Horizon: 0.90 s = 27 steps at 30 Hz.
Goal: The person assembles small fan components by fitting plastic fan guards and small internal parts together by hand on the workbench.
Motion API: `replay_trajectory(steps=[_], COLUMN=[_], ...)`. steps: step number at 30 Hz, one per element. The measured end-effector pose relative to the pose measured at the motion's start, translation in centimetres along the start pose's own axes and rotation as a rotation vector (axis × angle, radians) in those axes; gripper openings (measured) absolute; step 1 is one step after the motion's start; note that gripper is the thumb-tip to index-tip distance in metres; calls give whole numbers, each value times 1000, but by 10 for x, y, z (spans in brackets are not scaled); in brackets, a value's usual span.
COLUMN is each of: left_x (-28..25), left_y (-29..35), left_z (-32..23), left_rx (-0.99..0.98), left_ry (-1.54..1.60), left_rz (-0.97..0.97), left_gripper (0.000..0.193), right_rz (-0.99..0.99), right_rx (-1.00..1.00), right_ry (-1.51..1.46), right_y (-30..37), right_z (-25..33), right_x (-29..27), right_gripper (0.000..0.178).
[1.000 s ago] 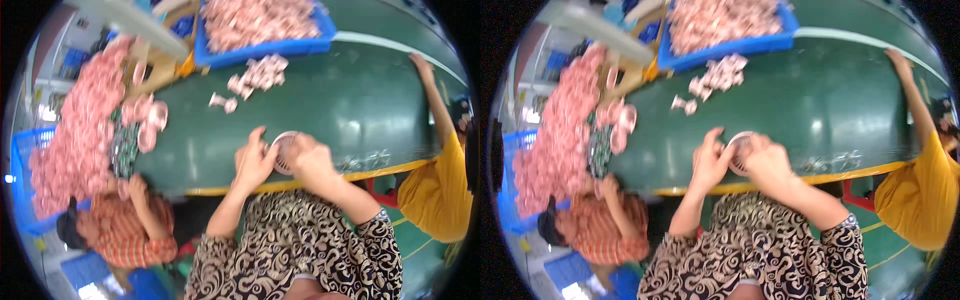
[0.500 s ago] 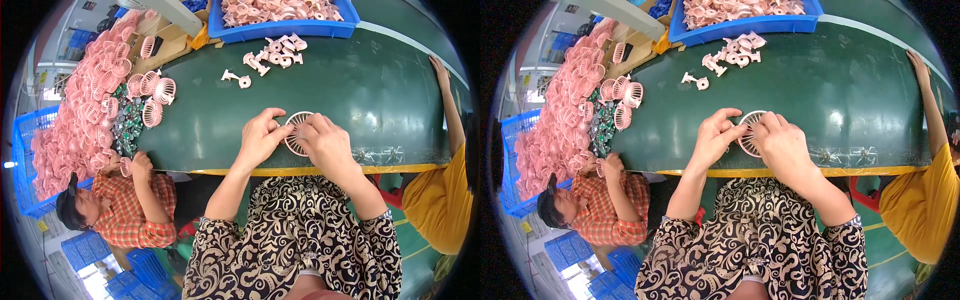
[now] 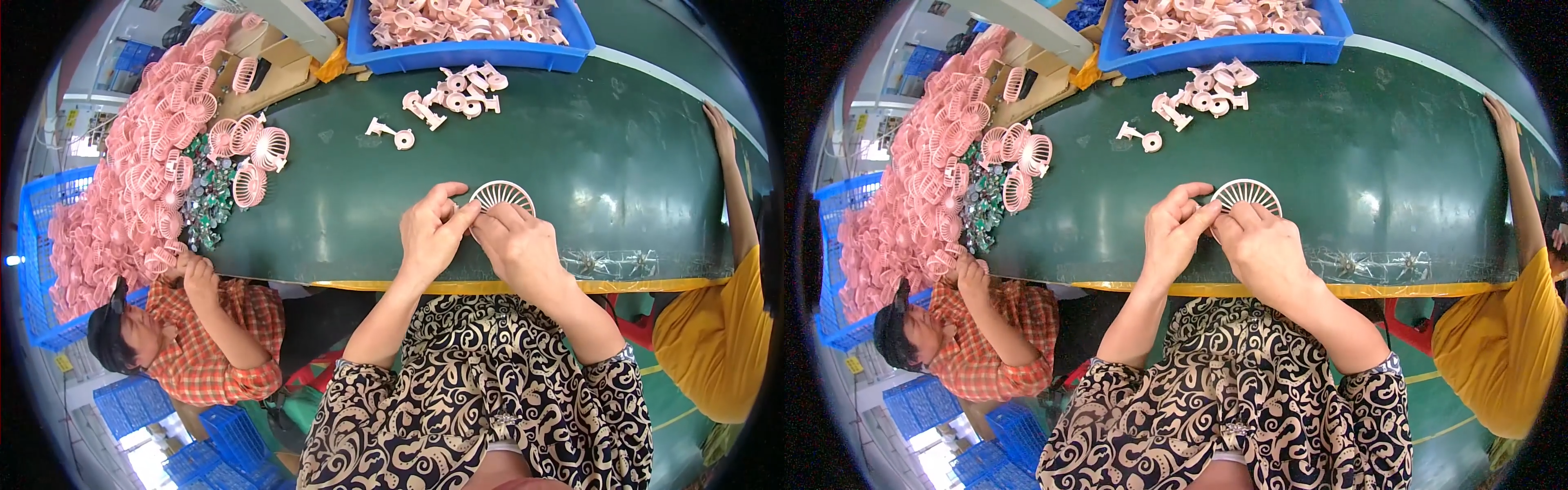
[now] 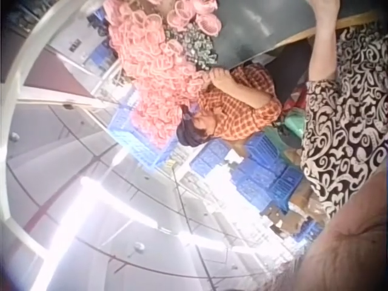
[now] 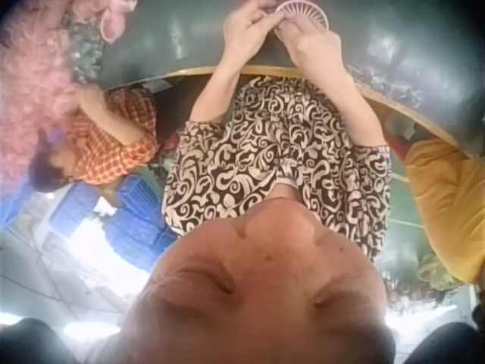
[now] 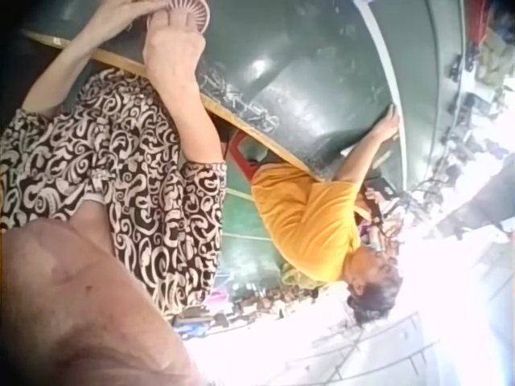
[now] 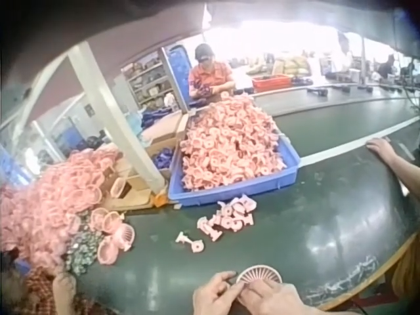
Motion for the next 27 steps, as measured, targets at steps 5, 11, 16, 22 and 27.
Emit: replay_trajectory(steps=[5, 11, 16, 22, 27], left_x=[2, 0, 3, 2, 3], left_y=[1, 1, 1, 5, 3], left_z=[-3, -4, 2, 3, 9], left_rx=[25, -25, -33, -34, -63], left_ry=[-51, -40, -7, -5, 128], left_rz=[-2, 6, -4, 27, 3], left_gripper=[31, 27, 25, 22, 28], right_rz=[-38, -75, -72, -78, -32], right_rx=[49, 141, 229, 256, 261], right_ry=[-73, -173, -168, -80, -203], right_y=[1, -5, 0, 0, -4], right_z=[-7, -7, -11, -8, -22], right_x=[3, 6, 15, 17, 14], right_gripper=[8, 4, 6, 16, 11])
Point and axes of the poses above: each hand's wrist, its own y-axis away from the middle knuckle, its own x-axis out of the palm, z = x × y, the point moved 5 cm from there along -y, towards the middle knuckle, and after that the axes turned 13 degrees about -z, right-handed, at the moved point
